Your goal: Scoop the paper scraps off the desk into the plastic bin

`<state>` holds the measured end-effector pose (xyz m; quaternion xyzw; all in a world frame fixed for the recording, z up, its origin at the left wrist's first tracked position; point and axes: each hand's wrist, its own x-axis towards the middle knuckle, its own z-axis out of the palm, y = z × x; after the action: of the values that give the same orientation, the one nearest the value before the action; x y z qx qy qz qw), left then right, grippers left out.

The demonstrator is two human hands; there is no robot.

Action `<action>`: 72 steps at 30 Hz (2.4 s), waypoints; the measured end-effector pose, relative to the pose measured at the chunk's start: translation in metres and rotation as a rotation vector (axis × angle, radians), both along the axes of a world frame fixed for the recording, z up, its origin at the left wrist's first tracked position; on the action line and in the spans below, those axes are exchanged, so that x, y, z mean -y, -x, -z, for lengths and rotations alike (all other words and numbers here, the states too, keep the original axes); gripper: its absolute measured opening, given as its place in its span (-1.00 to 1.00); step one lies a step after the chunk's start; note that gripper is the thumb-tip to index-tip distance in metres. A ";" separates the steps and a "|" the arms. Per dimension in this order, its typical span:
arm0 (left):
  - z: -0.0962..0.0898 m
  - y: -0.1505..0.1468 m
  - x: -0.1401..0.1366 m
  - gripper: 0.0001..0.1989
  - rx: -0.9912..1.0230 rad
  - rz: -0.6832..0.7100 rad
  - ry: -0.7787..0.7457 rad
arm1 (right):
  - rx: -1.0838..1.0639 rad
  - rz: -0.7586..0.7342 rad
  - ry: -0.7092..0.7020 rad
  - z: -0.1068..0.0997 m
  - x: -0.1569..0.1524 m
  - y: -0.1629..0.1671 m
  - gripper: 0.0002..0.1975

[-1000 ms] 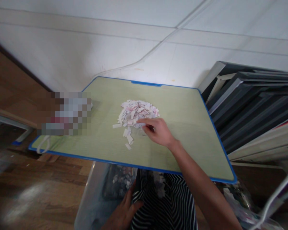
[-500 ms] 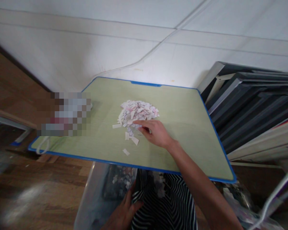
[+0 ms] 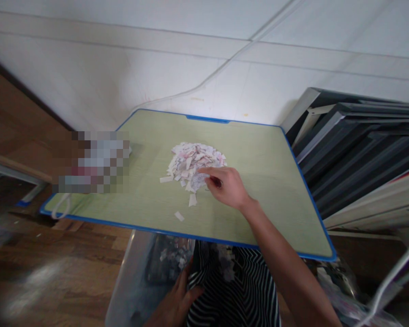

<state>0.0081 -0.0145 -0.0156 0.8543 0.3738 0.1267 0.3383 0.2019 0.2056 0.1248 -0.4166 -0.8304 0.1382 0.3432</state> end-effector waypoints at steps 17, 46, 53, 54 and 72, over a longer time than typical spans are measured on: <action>-0.004 0.002 -0.002 -0.36 -0.012 -0.007 0.055 | 0.016 -0.114 0.144 -0.009 0.001 -0.009 -0.72; -0.009 -0.001 -0.003 -0.34 0.013 -0.008 0.092 | 0.051 -0.231 0.301 -0.005 0.000 -0.001 -0.73; -0.008 -0.001 0.000 -0.38 0.000 -0.013 0.058 | 0.023 -0.269 0.294 -0.001 0.004 0.007 -0.72; -0.008 -0.001 0.000 -0.37 0.000 -0.012 0.056 | 0.006 -0.285 0.299 -0.002 0.005 0.007 -0.73; 0.006 0.001 0.001 -0.33 0.010 -0.024 0.025 | -0.175 -0.227 0.333 -0.012 -0.018 -0.038 -0.76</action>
<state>0.0074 -0.0155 -0.0215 0.8447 0.3840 0.1304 0.3494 0.2399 0.2239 0.1365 -0.3579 -0.8047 0.3467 0.3228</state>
